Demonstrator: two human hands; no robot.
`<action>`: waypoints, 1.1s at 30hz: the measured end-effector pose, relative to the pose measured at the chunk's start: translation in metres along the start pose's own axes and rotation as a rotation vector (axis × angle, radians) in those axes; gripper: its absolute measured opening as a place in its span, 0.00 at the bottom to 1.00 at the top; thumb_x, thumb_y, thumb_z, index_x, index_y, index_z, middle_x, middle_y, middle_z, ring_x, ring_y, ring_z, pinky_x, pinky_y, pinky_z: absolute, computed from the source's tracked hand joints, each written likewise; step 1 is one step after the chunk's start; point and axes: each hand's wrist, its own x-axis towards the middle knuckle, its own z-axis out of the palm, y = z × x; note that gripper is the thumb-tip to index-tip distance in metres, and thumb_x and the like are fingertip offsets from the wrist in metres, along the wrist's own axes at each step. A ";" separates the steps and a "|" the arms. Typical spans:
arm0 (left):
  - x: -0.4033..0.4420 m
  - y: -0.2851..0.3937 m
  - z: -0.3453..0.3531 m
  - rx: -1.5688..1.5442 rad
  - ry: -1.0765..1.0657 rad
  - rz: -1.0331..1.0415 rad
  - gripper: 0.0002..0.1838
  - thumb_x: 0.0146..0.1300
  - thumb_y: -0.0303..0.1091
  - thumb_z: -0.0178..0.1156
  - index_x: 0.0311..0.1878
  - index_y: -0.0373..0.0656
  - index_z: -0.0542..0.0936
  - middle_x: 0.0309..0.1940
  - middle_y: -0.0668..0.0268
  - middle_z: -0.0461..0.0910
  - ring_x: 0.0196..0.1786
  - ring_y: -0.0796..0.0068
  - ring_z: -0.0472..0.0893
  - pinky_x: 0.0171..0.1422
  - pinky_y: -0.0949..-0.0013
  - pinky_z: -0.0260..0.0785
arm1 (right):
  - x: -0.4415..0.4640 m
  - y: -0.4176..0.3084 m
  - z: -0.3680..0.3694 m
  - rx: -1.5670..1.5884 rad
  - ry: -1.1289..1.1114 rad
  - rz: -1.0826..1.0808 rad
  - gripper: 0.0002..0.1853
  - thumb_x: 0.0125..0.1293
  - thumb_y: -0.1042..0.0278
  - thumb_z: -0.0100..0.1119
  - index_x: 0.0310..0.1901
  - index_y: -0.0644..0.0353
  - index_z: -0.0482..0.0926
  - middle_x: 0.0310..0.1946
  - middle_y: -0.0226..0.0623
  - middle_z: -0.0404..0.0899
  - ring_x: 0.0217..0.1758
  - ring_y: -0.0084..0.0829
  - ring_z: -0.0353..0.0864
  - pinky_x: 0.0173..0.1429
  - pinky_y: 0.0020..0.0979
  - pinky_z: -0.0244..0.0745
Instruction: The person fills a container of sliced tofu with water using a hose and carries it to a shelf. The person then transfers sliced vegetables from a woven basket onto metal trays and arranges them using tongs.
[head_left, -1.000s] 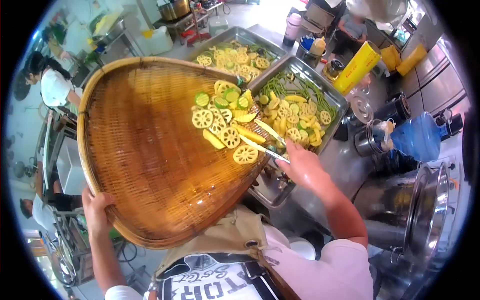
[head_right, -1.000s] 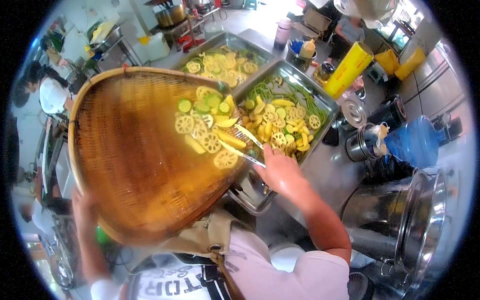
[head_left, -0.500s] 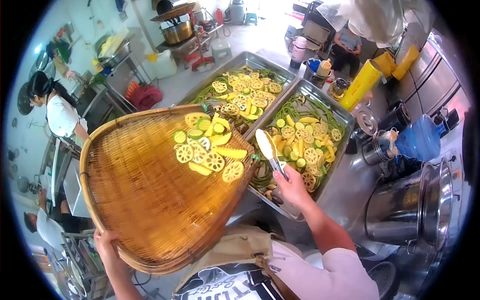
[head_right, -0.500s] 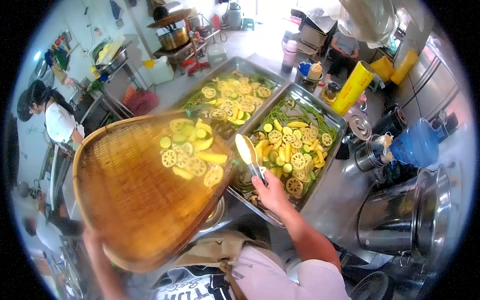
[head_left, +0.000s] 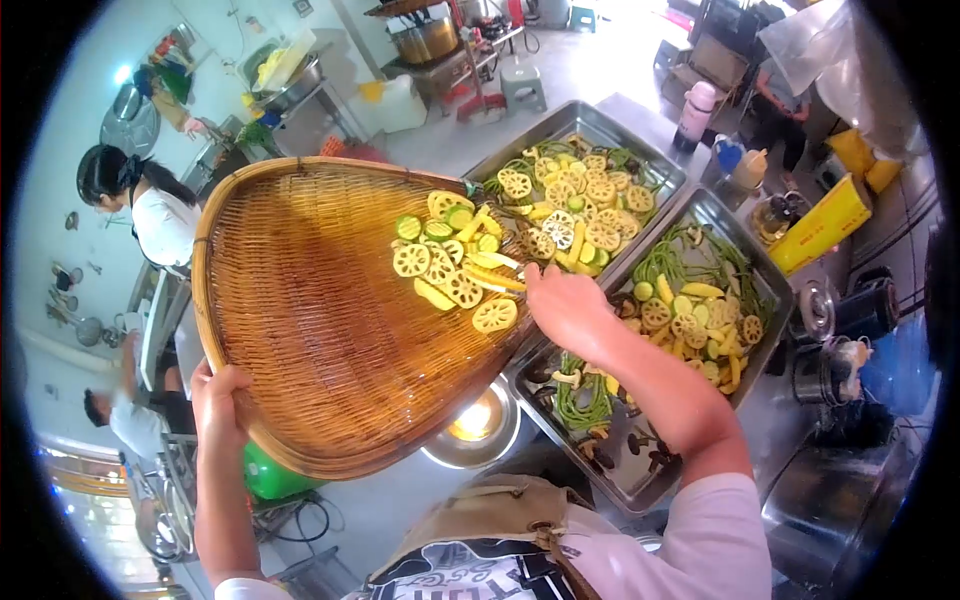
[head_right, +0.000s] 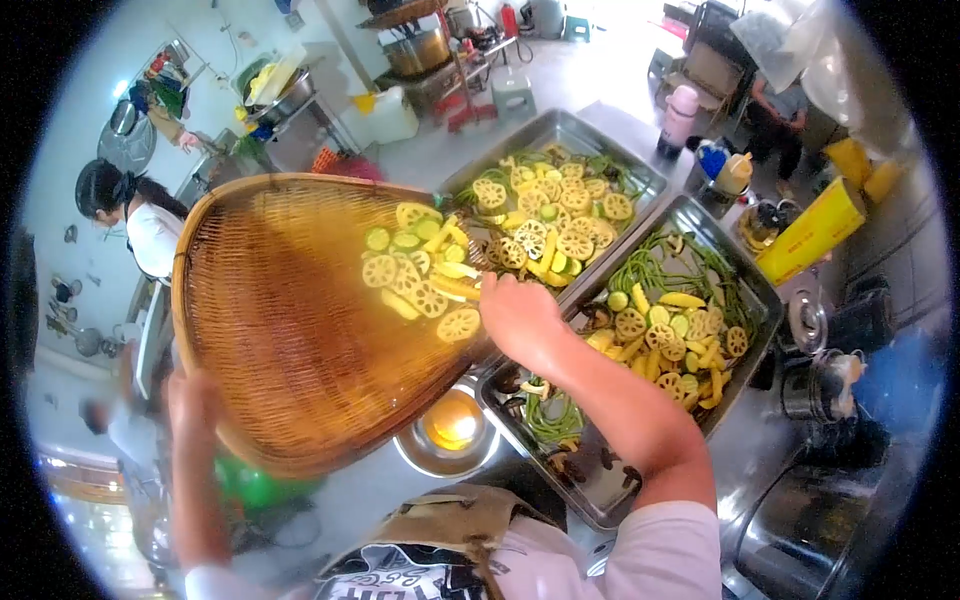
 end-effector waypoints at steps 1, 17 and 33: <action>0.003 0.005 0.008 0.024 0.010 -0.012 0.18 0.43 0.19 0.51 0.42 0.30 0.75 0.34 0.60 0.80 0.31 0.72 0.78 0.37 0.73 0.72 | 0.012 0.003 0.003 -0.048 -0.024 0.002 0.20 0.65 0.76 0.49 0.57 0.74 0.63 0.34 0.51 0.75 0.25 0.36 0.77 0.21 0.32 0.75; 0.017 0.024 0.036 0.098 0.009 -0.044 0.21 0.43 0.19 0.48 0.45 0.28 0.74 0.38 0.57 0.80 0.38 0.69 0.80 0.46 0.72 0.73 | 0.077 0.043 0.032 -0.059 -0.008 0.041 0.26 0.61 0.82 0.49 0.62 0.78 0.60 0.42 0.60 0.75 0.26 0.40 0.80 0.20 0.29 0.76; 0.017 0.025 0.019 0.085 0.086 -0.099 0.20 0.45 0.18 0.48 0.46 0.28 0.73 0.38 0.57 0.80 0.37 0.68 0.80 0.46 0.70 0.74 | 0.072 0.036 0.019 0.049 -0.026 0.179 0.17 0.63 0.77 0.49 0.52 0.76 0.67 0.43 0.56 0.76 0.36 0.43 0.84 0.29 0.32 0.82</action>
